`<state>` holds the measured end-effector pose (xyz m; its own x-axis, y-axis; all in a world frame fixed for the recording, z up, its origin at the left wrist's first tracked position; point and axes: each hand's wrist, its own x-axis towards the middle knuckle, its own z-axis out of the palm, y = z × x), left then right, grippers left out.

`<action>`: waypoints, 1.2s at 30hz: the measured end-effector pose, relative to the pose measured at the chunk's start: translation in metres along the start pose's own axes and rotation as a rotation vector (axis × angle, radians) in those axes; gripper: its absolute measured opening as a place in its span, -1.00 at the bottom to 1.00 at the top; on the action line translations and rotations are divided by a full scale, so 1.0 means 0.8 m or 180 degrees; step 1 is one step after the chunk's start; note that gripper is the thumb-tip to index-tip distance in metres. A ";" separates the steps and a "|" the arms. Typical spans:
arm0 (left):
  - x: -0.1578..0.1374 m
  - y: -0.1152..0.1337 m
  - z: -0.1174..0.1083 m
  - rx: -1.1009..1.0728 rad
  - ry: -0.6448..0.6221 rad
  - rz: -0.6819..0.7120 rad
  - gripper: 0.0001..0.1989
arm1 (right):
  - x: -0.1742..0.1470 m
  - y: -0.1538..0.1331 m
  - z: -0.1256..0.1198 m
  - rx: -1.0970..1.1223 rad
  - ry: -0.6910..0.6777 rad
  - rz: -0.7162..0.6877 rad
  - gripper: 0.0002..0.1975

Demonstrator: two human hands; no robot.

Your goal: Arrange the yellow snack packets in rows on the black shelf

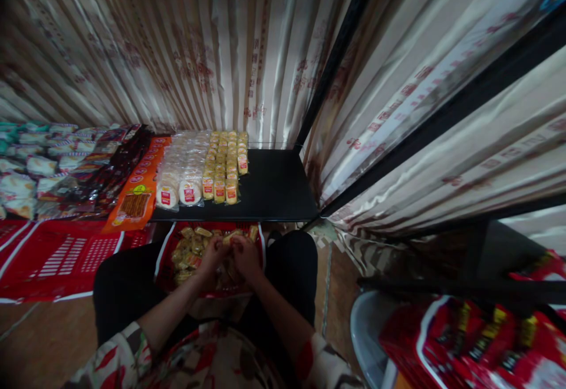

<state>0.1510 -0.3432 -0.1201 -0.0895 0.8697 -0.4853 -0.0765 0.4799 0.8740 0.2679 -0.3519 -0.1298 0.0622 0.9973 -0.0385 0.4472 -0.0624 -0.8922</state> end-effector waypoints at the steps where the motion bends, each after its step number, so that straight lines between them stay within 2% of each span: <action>1: -0.002 0.004 -0.002 -0.0104 -0.0038 -0.0030 -0.76 | 0.001 -0.003 -0.003 0.0044 -0.0001 -0.0045 -0.73; 6: -0.010 0.025 -0.013 -0.0659 -0.0223 -0.0311 -0.91 | 0.007 -0.006 -0.021 0.0428 0.0241 0.0147 -0.71; 12: -0.024 0.049 -0.016 -0.0997 -0.0309 -0.0529 -0.93 | 0.004 -0.008 -0.038 0.0616 0.0577 0.0278 -0.63; 15: -0.033 0.061 -0.008 -0.1261 -0.0360 -0.0604 -0.92 | 0.001 -0.021 -0.041 0.1183 0.0494 0.0483 -0.62; 19: -0.042 0.071 0.010 -0.1566 -0.0638 -0.0591 -0.89 | -0.002 -0.043 -0.042 0.1974 0.0124 0.0656 -0.68; 24: -0.040 0.076 0.037 -0.1661 -0.0765 -0.0397 -0.82 | 0.003 -0.063 -0.053 0.2160 0.0367 0.0656 -0.69; 28: -0.032 0.087 0.058 -0.1379 -0.0572 -0.0459 -0.75 | 0.022 -0.068 -0.073 0.2070 0.0362 0.0575 -0.71; 31: -0.026 0.096 0.072 -0.1129 -0.0338 -0.0334 -0.76 | 0.049 -0.063 -0.089 0.1794 0.0410 0.0376 -0.70; 34: -0.021 0.103 0.081 -0.0803 -0.0067 -0.0260 -0.82 | 0.084 -0.059 -0.106 0.1144 0.0569 0.0142 -0.69; 36: -0.019 0.108 0.086 -0.0624 -0.0111 -0.0192 -0.85 | 0.109 -0.061 -0.116 0.0511 0.0699 -0.0012 -0.68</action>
<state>0.2139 -0.3067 -0.0358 -0.0446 0.8452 -0.5326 -0.2726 0.5026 0.8204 0.3342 -0.2652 -0.0483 0.2608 0.9642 0.0477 0.3017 -0.0344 -0.9528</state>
